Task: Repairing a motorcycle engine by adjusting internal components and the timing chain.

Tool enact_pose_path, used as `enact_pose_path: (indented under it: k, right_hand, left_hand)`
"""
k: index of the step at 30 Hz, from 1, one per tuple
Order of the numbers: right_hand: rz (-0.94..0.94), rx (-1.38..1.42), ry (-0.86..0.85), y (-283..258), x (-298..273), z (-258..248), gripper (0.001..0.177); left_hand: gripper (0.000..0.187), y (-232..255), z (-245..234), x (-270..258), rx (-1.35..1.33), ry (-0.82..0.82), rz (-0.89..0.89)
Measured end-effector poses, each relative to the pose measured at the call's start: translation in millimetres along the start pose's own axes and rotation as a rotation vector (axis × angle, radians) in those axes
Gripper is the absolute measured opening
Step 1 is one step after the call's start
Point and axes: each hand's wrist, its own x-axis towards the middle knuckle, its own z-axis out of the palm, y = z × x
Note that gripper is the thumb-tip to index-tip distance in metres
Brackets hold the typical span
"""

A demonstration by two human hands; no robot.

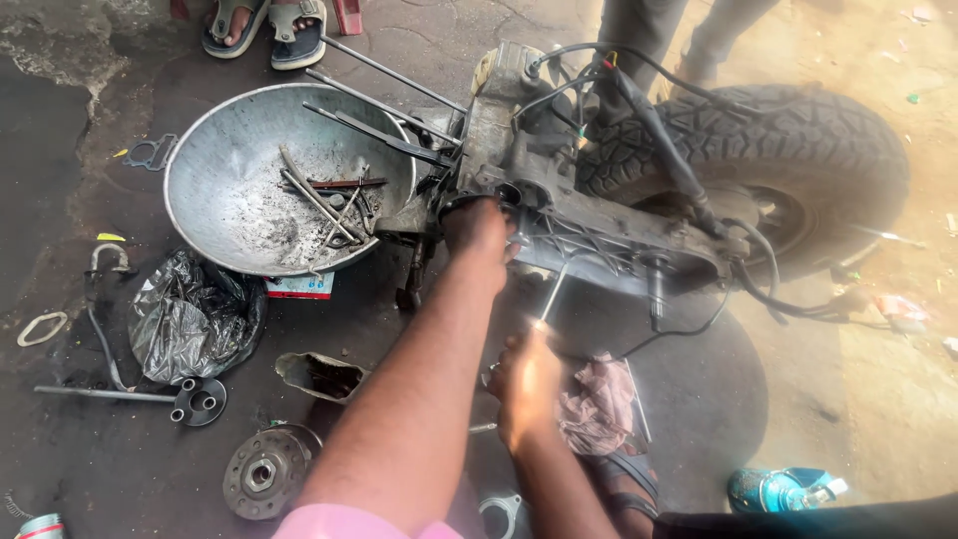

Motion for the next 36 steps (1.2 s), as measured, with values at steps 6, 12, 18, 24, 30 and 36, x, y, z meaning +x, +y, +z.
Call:
enact_pose_path:
  k: [6,12,18,24,30,36]
  right_hand:
    - [-0.017,0.006,0.035,-5.6,4.1,-15.1,0.037]
    - [-0.022,-0.132,0.125,-5.0,8.0,-13.3,0.053]
    - [0.021,-0.101,0.19,23.7,42.7,-21.5,0.035]
    - [0.061,-0.075,0.225,52.7,52.1,-16.1,0.032]
    - [-0.099,-0.902,0.152,62.7,108.1,-39.8,0.072]
    - [-0.836,-2.188,0.229,155.1,246.9,-211.2,0.032]
  left_hand:
    - [0.029,-6.1,0.5,-0.9,-0.08,0.07,-0.086]
    - [0.053,3.1,-33.1,-35.8,0.111,-0.052,-0.138]
    - [0.065,19.6,-69.6,-71.8,0.865,0.008,-0.011]
    - [0.072,17.8,-99.7,-56.7,1.522,0.019,-0.067]
    - [0.065,10.1,-124.6,-29.1,1.552,0.028,-0.076]
    - [0.061,33.3,-129.6,-36.9,1.543,0.116,-0.092]
